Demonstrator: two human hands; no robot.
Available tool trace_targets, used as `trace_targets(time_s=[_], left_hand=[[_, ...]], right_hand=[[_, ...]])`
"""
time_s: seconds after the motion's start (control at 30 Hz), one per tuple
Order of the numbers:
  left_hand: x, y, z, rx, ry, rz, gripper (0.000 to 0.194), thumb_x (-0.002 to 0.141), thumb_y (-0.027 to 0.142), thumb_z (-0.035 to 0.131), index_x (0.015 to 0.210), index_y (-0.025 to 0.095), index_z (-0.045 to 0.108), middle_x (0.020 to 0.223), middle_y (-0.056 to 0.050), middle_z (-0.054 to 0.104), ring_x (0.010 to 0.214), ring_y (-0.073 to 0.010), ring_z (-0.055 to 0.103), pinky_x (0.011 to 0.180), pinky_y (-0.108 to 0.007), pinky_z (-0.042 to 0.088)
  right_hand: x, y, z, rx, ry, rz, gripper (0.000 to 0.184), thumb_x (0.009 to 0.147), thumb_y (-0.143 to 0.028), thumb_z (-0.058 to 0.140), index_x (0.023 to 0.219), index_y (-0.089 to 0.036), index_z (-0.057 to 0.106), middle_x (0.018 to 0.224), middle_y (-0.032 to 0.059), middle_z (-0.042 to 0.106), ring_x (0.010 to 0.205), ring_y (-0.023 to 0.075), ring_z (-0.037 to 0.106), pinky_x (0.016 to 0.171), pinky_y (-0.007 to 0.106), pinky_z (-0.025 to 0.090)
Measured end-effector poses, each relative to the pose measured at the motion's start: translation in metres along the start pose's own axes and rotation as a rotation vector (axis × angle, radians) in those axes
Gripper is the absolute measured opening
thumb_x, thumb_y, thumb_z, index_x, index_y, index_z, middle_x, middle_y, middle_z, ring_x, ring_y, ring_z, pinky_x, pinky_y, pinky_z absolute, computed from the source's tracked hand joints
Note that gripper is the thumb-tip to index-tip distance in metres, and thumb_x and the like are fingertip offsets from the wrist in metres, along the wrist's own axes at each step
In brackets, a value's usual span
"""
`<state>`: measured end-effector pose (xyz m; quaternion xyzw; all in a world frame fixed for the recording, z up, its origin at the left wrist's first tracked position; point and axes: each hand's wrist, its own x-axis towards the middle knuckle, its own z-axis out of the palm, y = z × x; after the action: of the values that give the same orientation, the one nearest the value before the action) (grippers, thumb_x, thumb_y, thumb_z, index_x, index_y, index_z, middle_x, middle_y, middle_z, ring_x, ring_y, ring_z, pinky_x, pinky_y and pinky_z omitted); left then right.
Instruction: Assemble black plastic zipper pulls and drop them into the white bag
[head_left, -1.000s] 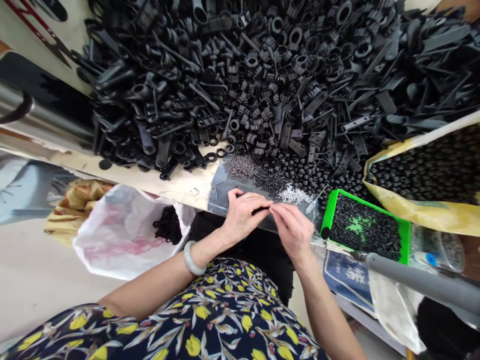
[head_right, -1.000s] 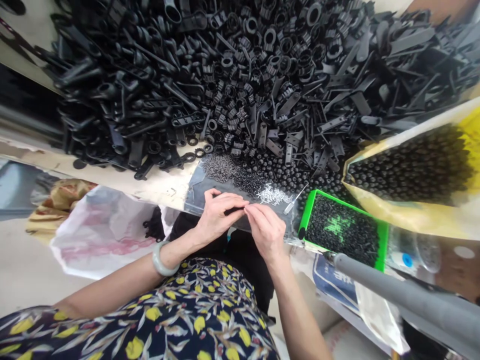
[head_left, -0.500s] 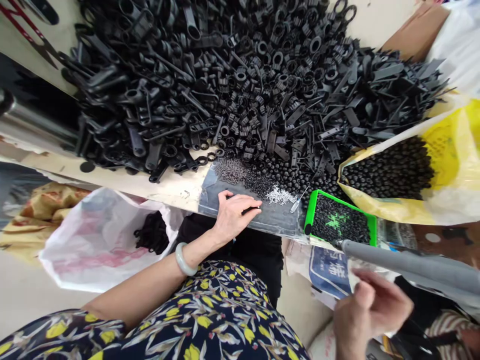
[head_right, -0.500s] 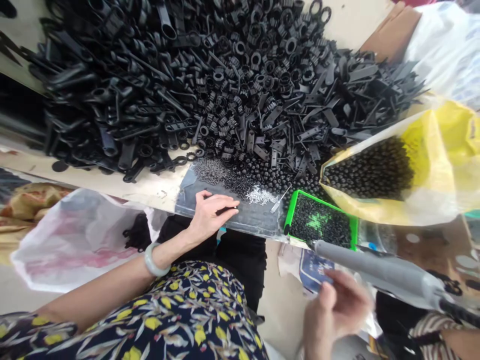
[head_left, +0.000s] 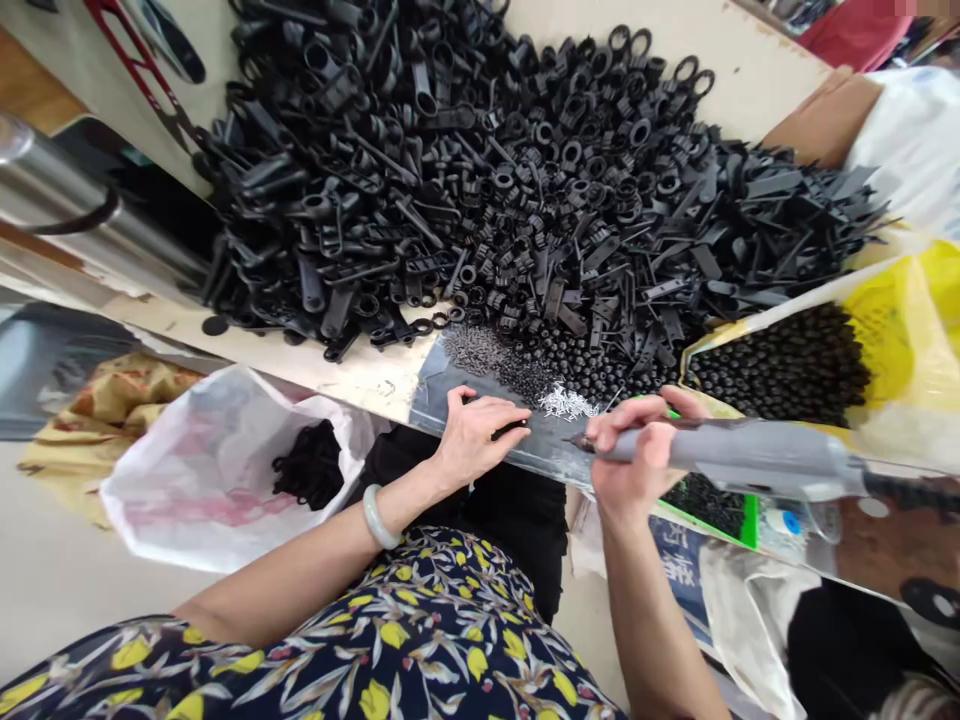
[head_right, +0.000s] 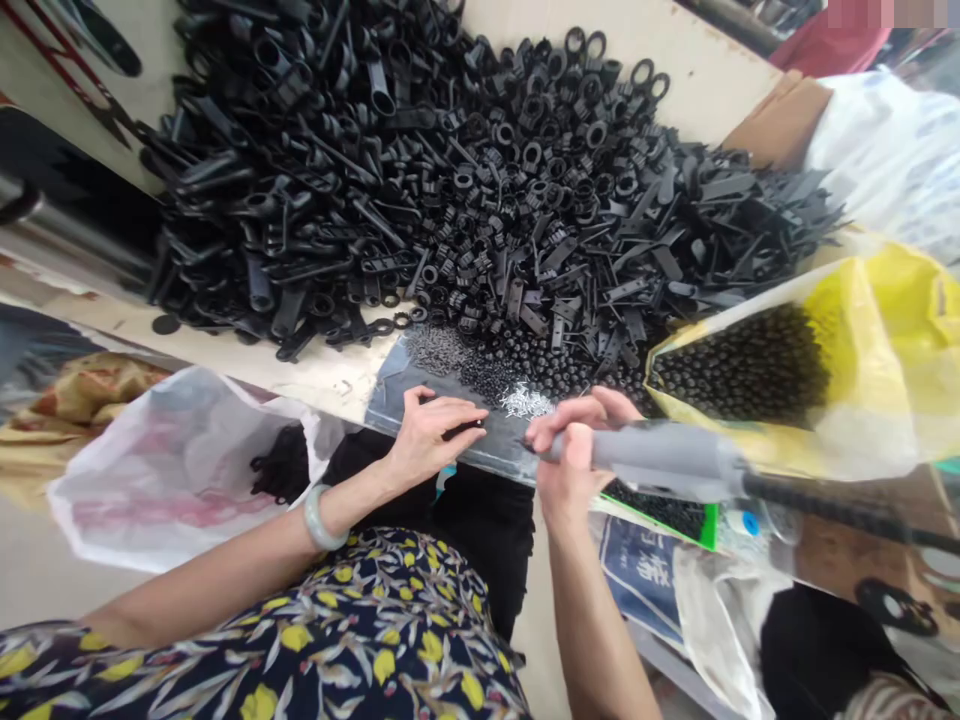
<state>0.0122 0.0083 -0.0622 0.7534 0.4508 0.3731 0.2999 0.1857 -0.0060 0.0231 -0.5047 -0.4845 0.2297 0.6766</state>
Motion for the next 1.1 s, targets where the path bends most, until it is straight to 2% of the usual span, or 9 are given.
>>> trace_targets(time_s=[0.07, 0.13, 0.27, 0.53, 0.77, 0.9, 1.0, 1.1], left_hand=[[0.0, 0.0, -0.001, -0.002, -0.009, 0.013, 0.015, 0.099, 0.029, 0.069, 0.111, 0.028, 0.078, 0.106, -0.003, 0.084, 0.103, -0.0229, 0.076, 0.105, -0.05, 0.025], [0.001, 0.001, -0.002, -0.012, -0.018, 0.011, 0.015, 0.1, 0.027, 0.067, 0.11, 0.028, 0.077, 0.105, -0.002, 0.084, 0.103, -0.0221, 0.076, 0.104, -0.049, 0.025], [0.003, 0.006, -0.005, -0.024, -0.032, -0.049, 0.01, 0.098, 0.029, 0.069, 0.103, 0.028, 0.078, 0.104, 0.002, 0.083, 0.099, -0.02, 0.075, 0.103, -0.049, 0.025], [0.006, 0.009, -0.005, -0.041, -0.061, -0.125, 0.006, 0.096, 0.03, 0.072, 0.098, 0.03, 0.077, 0.104, 0.004, 0.083, 0.099, -0.0188, 0.072, 0.103, -0.049, 0.024], [0.004, 0.006, -0.004, -0.038, -0.053, -0.101, 0.007, 0.098, 0.032, 0.071, 0.101, 0.029, 0.076, 0.105, 0.003, 0.083, 0.099, -0.0183, 0.073, 0.103, -0.048, 0.024], [0.002, 0.001, -0.002, -0.033, -0.041, -0.06, 0.011, 0.101, 0.034, 0.068, 0.106, 0.028, 0.076, 0.108, 0.001, 0.083, 0.102, -0.0193, 0.074, 0.103, -0.048, 0.024], [0.001, -0.002, 0.0, -0.028, -0.034, -0.03, 0.012, 0.102, 0.034, 0.067, 0.107, 0.027, 0.075, 0.108, 0.001, 0.083, 0.103, -0.0196, 0.074, 0.103, -0.048, 0.024], [0.0, -0.003, 0.0, -0.02, -0.034, -0.031, 0.012, 0.102, 0.034, 0.067, 0.106, 0.027, 0.075, 0.108, 0.001, 0.083, 0.103, -0.0196, 0.074, 0.103, -0.048, 0.024]], right_hand=[[-0.004, 0.006, 0.023, 0.052, -0.044, -0.007, 0.023, 0.097, -0.041, 0.052, 0.118, -0.032, 0.046, 0.072, -0.0095, 0.05, 0.039, 0.0086, 0.041, 0.046, 0.027, 0.047], [-0.006, 0.011, 0.037, 0.103, -0.076, 0.008, 0.023, 0.097, -0.041, 0.053, 0.116, -0.031, 0.045, 0.07, -0.01, 0.05, 0.039, 0.0089, 0.042, 0.046, 0.027, 0.047], [-0.006, 0.015, 0.047, 0.186, -0.104, 0.076, 0.028, 0.09, -0.041, 0.062, 0.108, -0.03, 0.044, 0.066, -0.0114, 0.053, 0.04, 0.01, 0.045, 0.047, 0.028, 0.049], [-0.003, 0.021, 0.049, 0.292, -0.127, 0.097, 0.02, 0.091, -0.034, 0.062, 0.104, -0.028, 0.048, 0.065, -0.0114, 0.057, 0.04, 0.0093, 0.045, 0.046, 0.026, 0.049], [-0.004, 0.024, 0.046, 0.228, -0.168, 0.061, 0.027, 0.091, -0.044, 0.066, 0.104, -0.029, 0.048, 0.065, -0.0117, 0.058, 0.038, 0.0092, 0.046, 0.043, 0.026, 0.048], [-0.002, 0.027, 0.045, 0.177, -0.192, 0.051, 0.027, 0.091, -0.048, 0.067, 0.093, -0.027, 0.05, 0.064, -0.0096, 0.057, 0.037, 0.009, 0.046, 0.04, 0.025, 0.043], [-0.002, 0.03, 0.043, 0.2, -0.203, 0.048, 0.024, 0.092, -0.044, 0.065, 0.085, -0.026, 0.051, 0.064, -0.009, 0.056, 0.038, 0.0083, 0.045, 0.041, 0.025, 0.046], [-0.003, 0.032, 0.038, 0.085, -0.307, 0.087, 0.032, 0.097, -0.049, 0.056, 0.077, -0.025, 0.05, 0.064, -0.0066, 0.054, 0.041, 0.0083, 0.045, 0.043, 0.026, 0.048]])
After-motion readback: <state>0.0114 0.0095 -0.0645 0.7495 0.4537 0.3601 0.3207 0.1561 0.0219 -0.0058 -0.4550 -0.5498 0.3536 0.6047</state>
